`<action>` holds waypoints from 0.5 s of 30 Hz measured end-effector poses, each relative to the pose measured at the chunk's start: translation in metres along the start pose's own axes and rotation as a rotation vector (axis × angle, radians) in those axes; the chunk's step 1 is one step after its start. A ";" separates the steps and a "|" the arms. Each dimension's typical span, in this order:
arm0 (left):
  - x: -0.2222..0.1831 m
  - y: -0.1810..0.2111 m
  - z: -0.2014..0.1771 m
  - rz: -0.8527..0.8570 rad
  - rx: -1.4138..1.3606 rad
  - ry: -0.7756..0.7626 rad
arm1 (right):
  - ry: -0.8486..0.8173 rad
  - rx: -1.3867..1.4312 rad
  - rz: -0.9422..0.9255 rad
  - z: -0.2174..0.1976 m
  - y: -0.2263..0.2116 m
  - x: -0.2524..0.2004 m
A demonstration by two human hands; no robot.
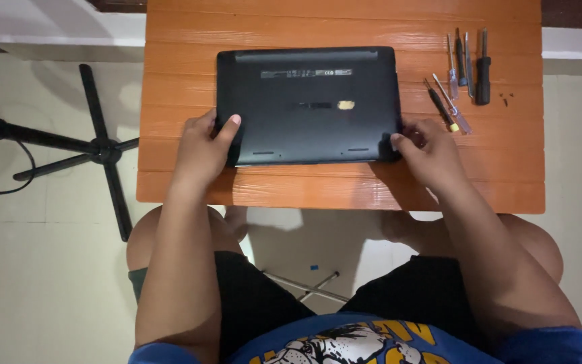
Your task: Prying open and removing the bottom cover of a laptop to access internal components.
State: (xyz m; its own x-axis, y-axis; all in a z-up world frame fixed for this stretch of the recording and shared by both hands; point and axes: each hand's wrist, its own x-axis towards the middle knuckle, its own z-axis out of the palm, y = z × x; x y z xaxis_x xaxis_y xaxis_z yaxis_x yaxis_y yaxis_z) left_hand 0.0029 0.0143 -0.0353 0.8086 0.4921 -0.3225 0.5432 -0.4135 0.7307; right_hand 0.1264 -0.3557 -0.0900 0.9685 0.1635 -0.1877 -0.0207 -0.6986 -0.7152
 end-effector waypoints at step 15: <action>-0.003 0.020 -0.006 0.068 -0.494 0.231 | 0.099 0.455 -0.307 -0.026 -0.045 -0.019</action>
State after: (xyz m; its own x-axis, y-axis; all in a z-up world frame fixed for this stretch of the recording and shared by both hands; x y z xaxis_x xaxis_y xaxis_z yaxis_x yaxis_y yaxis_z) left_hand 0.0098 0.0094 -0.0165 0.7373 0.6552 -0.1648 0.2752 -0.0684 0.9589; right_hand 0.1153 -0.3453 -0.0366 0.9652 0.2306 0.1236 0.1825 -0.2545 -0.9497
